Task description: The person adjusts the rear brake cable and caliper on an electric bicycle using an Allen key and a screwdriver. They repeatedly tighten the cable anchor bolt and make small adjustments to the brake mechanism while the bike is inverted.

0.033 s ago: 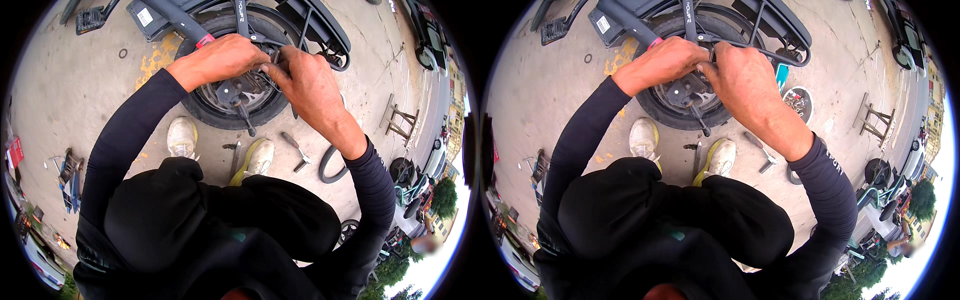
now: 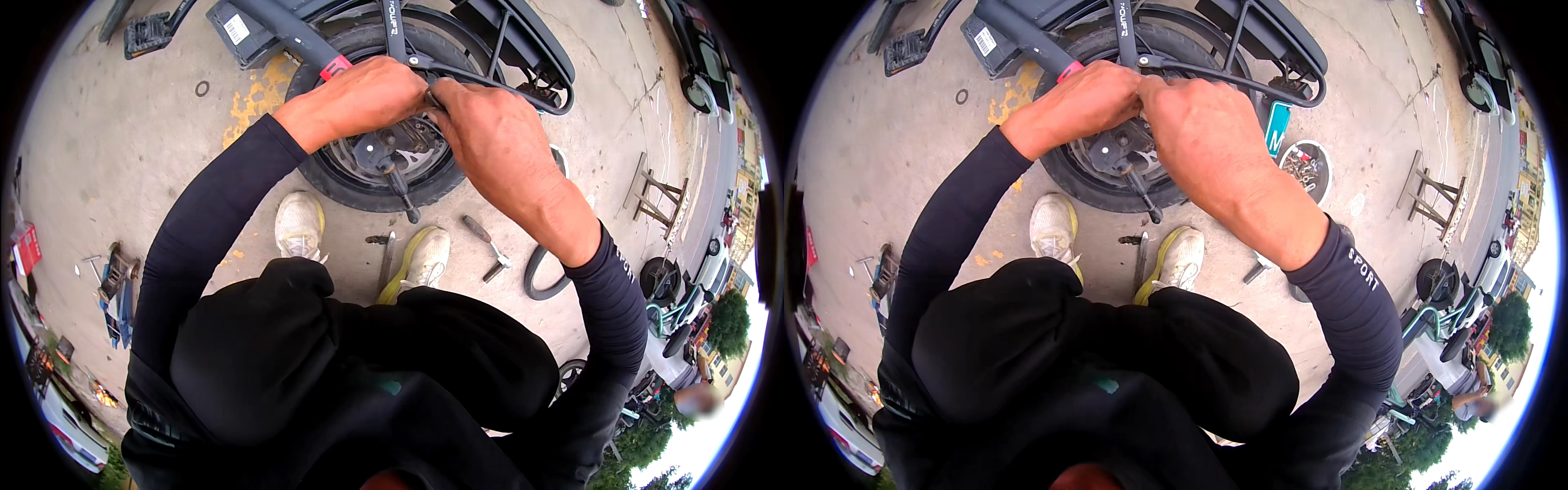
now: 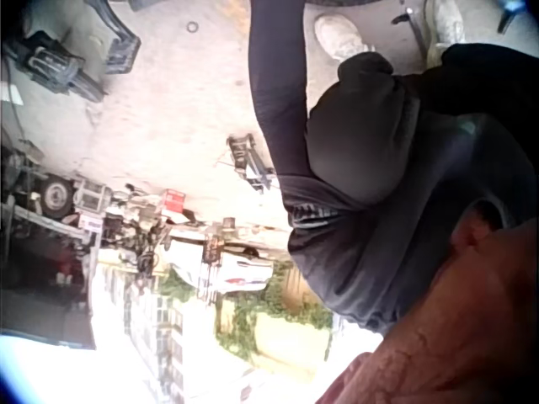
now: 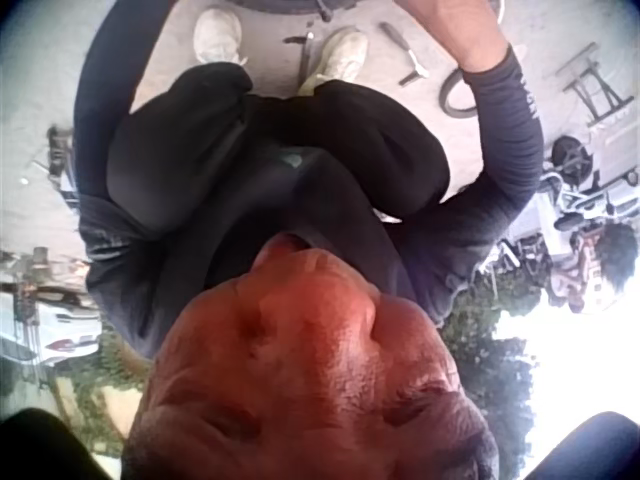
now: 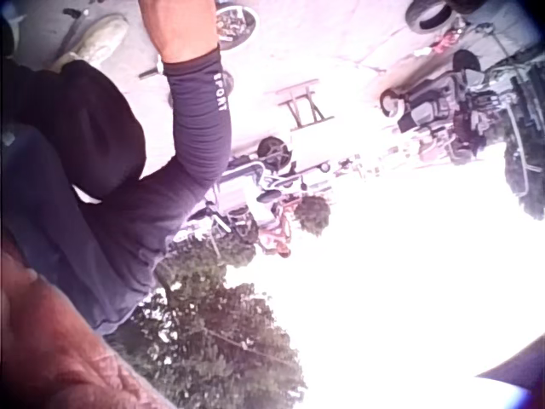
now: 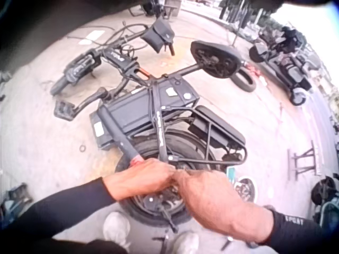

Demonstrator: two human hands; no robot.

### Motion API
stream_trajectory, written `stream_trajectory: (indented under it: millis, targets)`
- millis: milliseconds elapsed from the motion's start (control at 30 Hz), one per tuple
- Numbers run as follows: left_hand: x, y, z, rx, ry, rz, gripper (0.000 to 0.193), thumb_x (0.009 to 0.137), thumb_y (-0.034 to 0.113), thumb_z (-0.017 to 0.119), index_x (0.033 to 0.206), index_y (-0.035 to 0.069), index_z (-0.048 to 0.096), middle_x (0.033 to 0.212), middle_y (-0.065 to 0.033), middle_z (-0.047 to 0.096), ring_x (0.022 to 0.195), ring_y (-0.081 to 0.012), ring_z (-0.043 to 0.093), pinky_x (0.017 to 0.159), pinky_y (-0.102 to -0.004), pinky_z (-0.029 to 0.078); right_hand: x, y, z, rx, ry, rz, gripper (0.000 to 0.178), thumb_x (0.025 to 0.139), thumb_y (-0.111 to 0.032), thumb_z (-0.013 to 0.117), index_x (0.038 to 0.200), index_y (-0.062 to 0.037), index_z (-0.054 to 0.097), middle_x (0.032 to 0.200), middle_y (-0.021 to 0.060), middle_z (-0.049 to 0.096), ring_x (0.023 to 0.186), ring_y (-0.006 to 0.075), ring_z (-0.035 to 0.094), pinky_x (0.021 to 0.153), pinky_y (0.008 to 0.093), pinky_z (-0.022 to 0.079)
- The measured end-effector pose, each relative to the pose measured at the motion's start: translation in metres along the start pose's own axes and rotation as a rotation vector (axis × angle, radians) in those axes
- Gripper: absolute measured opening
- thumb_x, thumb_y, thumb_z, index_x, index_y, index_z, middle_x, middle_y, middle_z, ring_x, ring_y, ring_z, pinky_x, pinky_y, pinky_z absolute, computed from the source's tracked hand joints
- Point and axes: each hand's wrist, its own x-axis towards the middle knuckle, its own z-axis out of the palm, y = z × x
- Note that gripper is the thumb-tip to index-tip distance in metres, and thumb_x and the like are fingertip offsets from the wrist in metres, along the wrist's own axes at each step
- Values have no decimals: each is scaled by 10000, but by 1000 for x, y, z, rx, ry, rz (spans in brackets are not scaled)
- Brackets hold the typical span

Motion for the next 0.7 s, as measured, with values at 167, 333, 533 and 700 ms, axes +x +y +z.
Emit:
stream_trajectory:
  millis: [167,333,533,700]
  targets:
    - [-1,1,-8,-121,35,25,117,869,139,680,892,25,677,793,-198,661,780,-424,646,678,-489,501,1,1,-4,-340,-3,-489,62,830,-109,703,867,-61,718,894,124,718,864,267,736,699,365,591]
    - [4,7,-14,0,-33,1,155,896,191,700,889,37,677,782,-182,666,771,-414,649,675,-491,498,-9,3,-23,19,-142,-23,122,862,-153,726,822,-38,740,843,167,737,843,289,752,709,392,591]
    - [6,4,-9,-56,7,85,146,885,184,705,856,45,673,755,-171,665,763,-407,652,671,-493,502,-11,2,-1,-381,71,-313,71,799,-180,757,760,-122,767,746,54,727,799,221,738,676,325,576]
    - [7,9,-25,92,-192,-49,119,876,151,699,889,40,659,822,-183,673,823,-417,648,687,-484,511,3,18,-9,-631,56,-625,82,806,-153,704,853,-93,675,791,-23,606,911,144,606,747,280,513]
